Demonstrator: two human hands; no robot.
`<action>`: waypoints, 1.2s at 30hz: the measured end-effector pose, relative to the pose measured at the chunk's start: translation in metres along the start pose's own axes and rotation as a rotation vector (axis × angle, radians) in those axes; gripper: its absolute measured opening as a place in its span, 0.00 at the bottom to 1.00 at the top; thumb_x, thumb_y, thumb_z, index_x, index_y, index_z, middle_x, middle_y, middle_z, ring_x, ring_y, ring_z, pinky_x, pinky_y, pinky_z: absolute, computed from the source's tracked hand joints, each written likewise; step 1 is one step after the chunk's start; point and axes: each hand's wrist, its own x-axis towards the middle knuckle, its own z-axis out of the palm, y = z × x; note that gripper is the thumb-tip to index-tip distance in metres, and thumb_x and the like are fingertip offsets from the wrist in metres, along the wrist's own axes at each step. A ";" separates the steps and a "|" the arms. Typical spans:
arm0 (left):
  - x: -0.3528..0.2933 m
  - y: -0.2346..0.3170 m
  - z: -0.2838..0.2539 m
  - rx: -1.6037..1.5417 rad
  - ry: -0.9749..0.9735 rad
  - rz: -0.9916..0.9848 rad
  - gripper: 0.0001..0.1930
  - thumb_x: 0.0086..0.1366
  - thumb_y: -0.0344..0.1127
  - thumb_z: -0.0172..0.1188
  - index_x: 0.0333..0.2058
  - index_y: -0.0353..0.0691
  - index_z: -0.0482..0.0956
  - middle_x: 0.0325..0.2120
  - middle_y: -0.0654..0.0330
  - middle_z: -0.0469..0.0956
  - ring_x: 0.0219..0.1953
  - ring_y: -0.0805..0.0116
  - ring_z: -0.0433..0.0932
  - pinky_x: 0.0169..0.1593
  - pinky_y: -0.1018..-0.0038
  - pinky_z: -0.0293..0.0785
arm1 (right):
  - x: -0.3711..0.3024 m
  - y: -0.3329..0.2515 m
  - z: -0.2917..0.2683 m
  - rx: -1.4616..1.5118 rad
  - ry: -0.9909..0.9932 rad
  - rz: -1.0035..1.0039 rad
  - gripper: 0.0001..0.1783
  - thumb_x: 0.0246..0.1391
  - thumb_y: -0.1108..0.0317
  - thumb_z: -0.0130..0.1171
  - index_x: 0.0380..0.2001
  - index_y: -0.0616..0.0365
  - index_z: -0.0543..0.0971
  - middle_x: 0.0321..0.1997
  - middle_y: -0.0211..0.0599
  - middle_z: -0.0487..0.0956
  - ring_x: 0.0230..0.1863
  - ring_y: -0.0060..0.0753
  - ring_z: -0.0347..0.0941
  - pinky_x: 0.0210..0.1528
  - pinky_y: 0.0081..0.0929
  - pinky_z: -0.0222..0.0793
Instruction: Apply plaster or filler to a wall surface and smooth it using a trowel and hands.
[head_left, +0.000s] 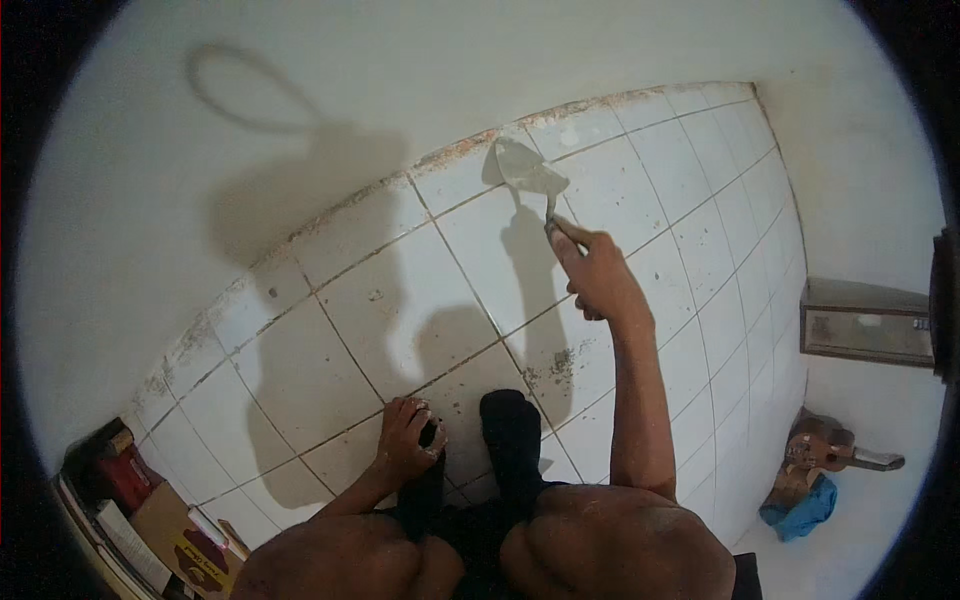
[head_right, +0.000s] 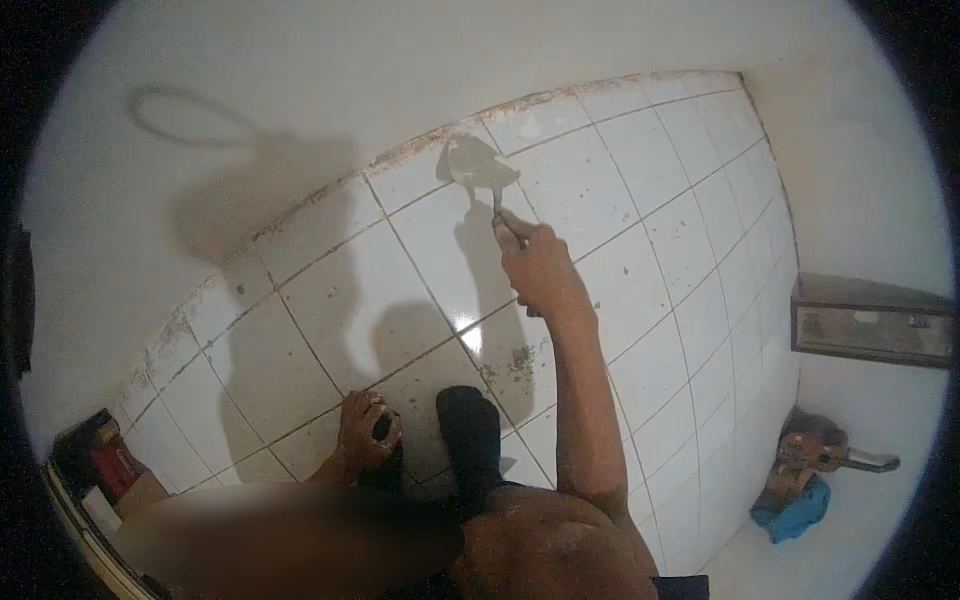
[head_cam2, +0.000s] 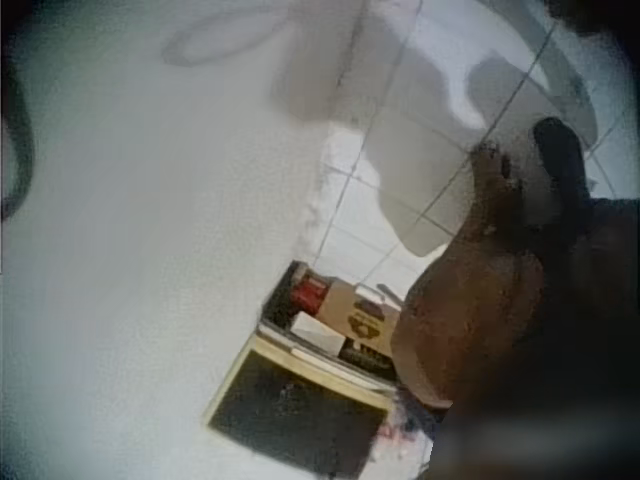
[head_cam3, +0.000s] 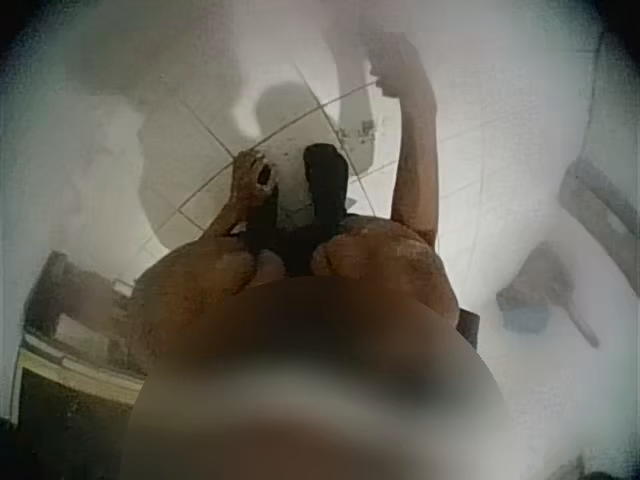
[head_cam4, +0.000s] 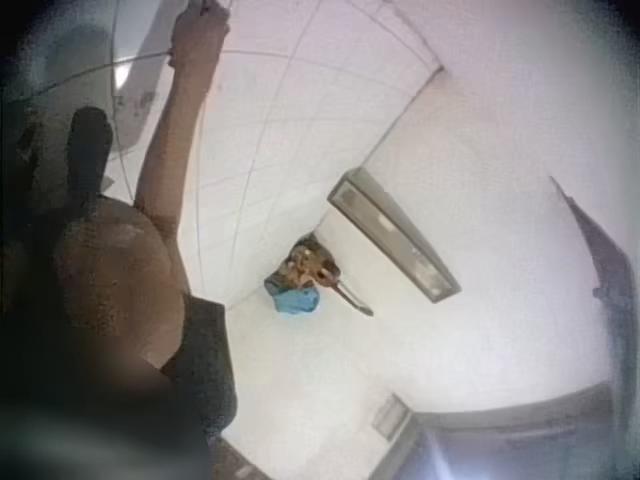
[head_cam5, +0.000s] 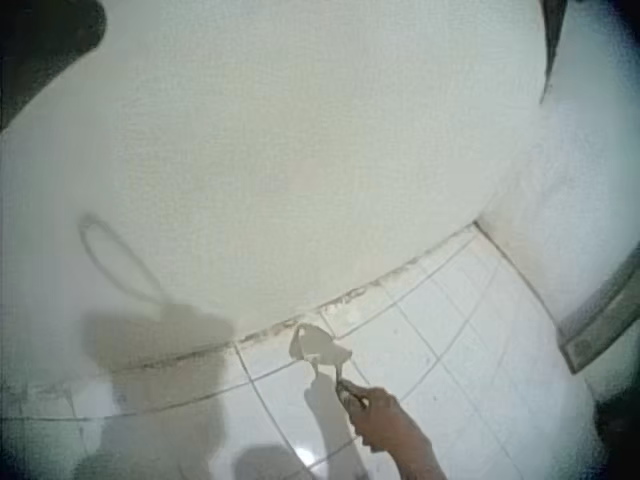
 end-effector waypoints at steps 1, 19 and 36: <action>0.003 0.001 -0.001 0.003 0.004 0.009 0.13 0.49 0.30 0.68 0.33 0.32 0.75 0.37 0.49 0.73 0.43 0.51 0.71 0.49 0.58 0.68 | -0.001 0.007 0.002 0.048 -0.008 -0.003 0.25 0.63 0.51 0.47 0.60 0.45 0.73 0.15 0.35 0.69 0.11 0.23 0.64 0.13 0.27 0.62; -0.001 -0.002 0.002 0.013 0.024 0.034 0.16 0.46 0.28 0.69 0.34 0.33 0.74 0.38 0.48 0.72 0.43 0.50 0.71 0.47 0.58 0.68 | 0.015 0.010 0.022 -0.037 0.061 -0.068 0.24 0.63 0.55 0.47 0.59 0.51 0.73 0.23 0.47 0.77 0.20 0.40 0.75 0.23 0.36 0.73; 0.004 -0.001 0.002 -0.055 -0.005 0.039 0.12 0.48 0.29 0.67 0.31 0.35 0.74 0.37 0.49 0.72 0.43 0.50 0.71 0.47 0.57 0.67 | 0.015 0.005 0.013 0.012 0.071 -0.022 0.22 0.63 0.59 0.47 0.58 0.52 0.73 0.40 0.60 0.80 0.44 0.63 0.76 0.47 0.48 0.72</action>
